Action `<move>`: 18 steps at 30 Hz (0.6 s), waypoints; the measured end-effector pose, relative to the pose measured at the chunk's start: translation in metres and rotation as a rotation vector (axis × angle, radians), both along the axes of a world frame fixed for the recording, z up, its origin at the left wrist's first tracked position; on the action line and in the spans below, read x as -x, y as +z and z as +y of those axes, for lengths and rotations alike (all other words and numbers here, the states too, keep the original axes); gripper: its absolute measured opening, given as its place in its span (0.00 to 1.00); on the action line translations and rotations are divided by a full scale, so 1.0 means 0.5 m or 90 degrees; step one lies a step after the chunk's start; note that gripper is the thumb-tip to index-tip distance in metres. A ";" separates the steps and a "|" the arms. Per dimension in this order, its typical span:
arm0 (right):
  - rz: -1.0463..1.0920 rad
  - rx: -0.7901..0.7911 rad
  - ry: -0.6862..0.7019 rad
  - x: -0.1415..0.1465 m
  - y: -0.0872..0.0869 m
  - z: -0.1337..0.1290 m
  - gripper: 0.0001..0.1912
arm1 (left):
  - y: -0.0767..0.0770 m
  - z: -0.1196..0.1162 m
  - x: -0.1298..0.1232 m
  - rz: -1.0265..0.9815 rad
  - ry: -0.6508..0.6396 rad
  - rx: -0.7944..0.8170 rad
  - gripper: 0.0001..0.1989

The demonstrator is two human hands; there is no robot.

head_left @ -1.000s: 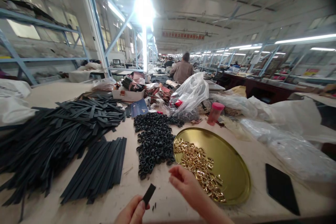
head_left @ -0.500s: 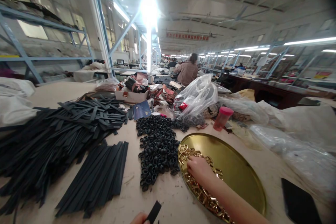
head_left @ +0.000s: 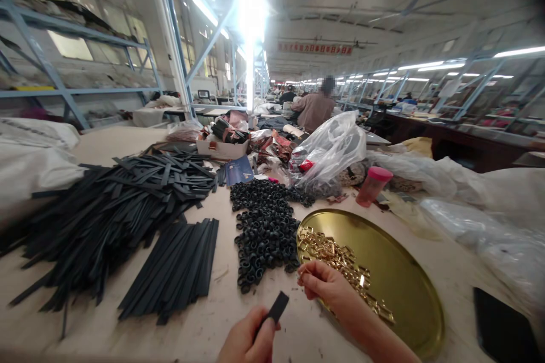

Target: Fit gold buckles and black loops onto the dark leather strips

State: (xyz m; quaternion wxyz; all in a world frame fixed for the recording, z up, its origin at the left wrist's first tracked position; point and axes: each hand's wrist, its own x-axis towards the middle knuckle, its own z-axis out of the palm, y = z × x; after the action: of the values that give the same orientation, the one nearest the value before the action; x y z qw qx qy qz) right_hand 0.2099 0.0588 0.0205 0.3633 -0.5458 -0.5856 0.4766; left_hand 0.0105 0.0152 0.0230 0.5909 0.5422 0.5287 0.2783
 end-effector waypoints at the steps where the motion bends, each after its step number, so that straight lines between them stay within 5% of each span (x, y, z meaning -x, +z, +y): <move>1: 0.104 0.033 -0.009 0.018 0.003 -0.013 0.10 | 0.001 0.003 -0.007 -0.028 0.012 0.017 0.19; 4: 0.213 0.028 -0.033 0.065 0.007 -0.046 0.10 | 0.001 0.006 -0.020 -0.123 0.045 0.082 0.23; 11: 0.076 -0.132 -0.029 0.121 -0.026 -0.104 0.16 | -0.017 -0.016 -0.024 -0.267 0.097 0.168 0.22; 18: 0.332 0.077 0.005 0.141 -0.045 -0.118 0.20 | -0.022 -0.036 -0.020 -0.075 0.142 -0.016 0.17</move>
State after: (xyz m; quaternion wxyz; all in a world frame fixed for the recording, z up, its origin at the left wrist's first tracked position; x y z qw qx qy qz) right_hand 0.1395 -0.0003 -0.0018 0.4668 -0.4227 -0.4447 0.6370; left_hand 0.0204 -0.0029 0.0122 0.5793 0.4699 0.5465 0.3806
